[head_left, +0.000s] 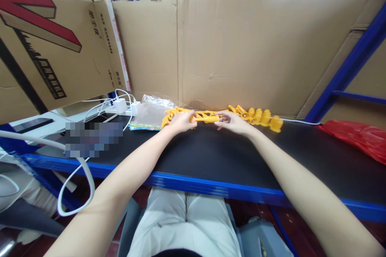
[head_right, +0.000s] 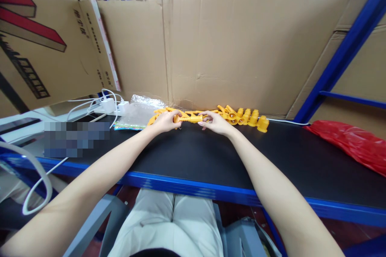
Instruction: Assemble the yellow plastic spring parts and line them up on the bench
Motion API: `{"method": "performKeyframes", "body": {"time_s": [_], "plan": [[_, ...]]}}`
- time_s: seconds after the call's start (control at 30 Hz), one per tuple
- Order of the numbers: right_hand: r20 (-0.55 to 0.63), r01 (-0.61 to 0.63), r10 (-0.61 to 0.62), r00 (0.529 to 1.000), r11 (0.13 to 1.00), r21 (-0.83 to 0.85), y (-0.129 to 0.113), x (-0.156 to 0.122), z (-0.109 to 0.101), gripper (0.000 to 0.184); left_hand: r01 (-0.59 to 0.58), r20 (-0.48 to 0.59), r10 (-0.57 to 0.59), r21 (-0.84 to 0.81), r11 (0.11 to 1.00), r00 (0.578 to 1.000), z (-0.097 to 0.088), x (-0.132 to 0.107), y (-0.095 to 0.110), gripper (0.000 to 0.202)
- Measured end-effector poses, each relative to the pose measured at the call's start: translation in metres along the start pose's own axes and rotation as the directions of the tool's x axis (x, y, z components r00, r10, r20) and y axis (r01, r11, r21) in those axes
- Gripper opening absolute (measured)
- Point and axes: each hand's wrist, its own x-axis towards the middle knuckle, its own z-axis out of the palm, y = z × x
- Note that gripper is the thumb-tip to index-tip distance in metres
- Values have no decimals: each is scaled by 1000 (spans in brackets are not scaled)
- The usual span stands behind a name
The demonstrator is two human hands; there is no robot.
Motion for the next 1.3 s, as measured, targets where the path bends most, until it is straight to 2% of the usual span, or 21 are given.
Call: {"method": "performKeyframes", "body": {"time_s": [0.6, 0.73, 0.83, 0.9, 0.97, 1.0, 1.1, 1.13, 1.2, 1.3], "plan": [[-5, -28, 28, 1000, 999, 33, -2, -1, 2, 41, -32, 5, 32, -10, 999, 999, 2, 0, -2, 37], [-21, -20, 21, 1000, 998, 54, 0, 1, 2, 41, -64, -10, 64, -24, 998, 998, 1, -1, -3, 45], [-77, -28, 33, 997, 998, 64, 3, 3, 0, 45, -86, -38, 84, -66, 994, 996, -1, -2, -2, 56], [-175, -43, 56, 983, 996, 76, 6, 5, -5, 47, -83, -61, 77, -101, 991, 995, -1, -2, -2, 61], [-328, -64, 92, 940, 994, 94, 11, 6, -14, 49, -75, -75, 67, -117, 990, 995, -1, -2, -3, 61], [-412, -75, 112, 904, 992, 105, 14, 7, -19, 51, -73, -73, 65, -114, 991, 995, -1, -2, -3, 59], [-625, -89, 164, 763, 985, 150, 29, 8, -37, 56, -73, -41, 70, -89, 993, 997, 2, -1, -4, 52], [-669, -91, 179, 721, 982, 165, 34, 7, -42, 56, -72, -31, 70, -84, 994, 997, 2, -1, -4, 50], [-711, -107, 218, 669, 974, 198, 47, 7, -50, 55, -67, -17, 66, -81, 994, 998, 4, -1, -4, 50], [-729, -166, 269, 630, 963, 212, 62, 4, -54, 49, -60, -9, 59, -76, 995, 998, 4, -1, -5, 50]]}}
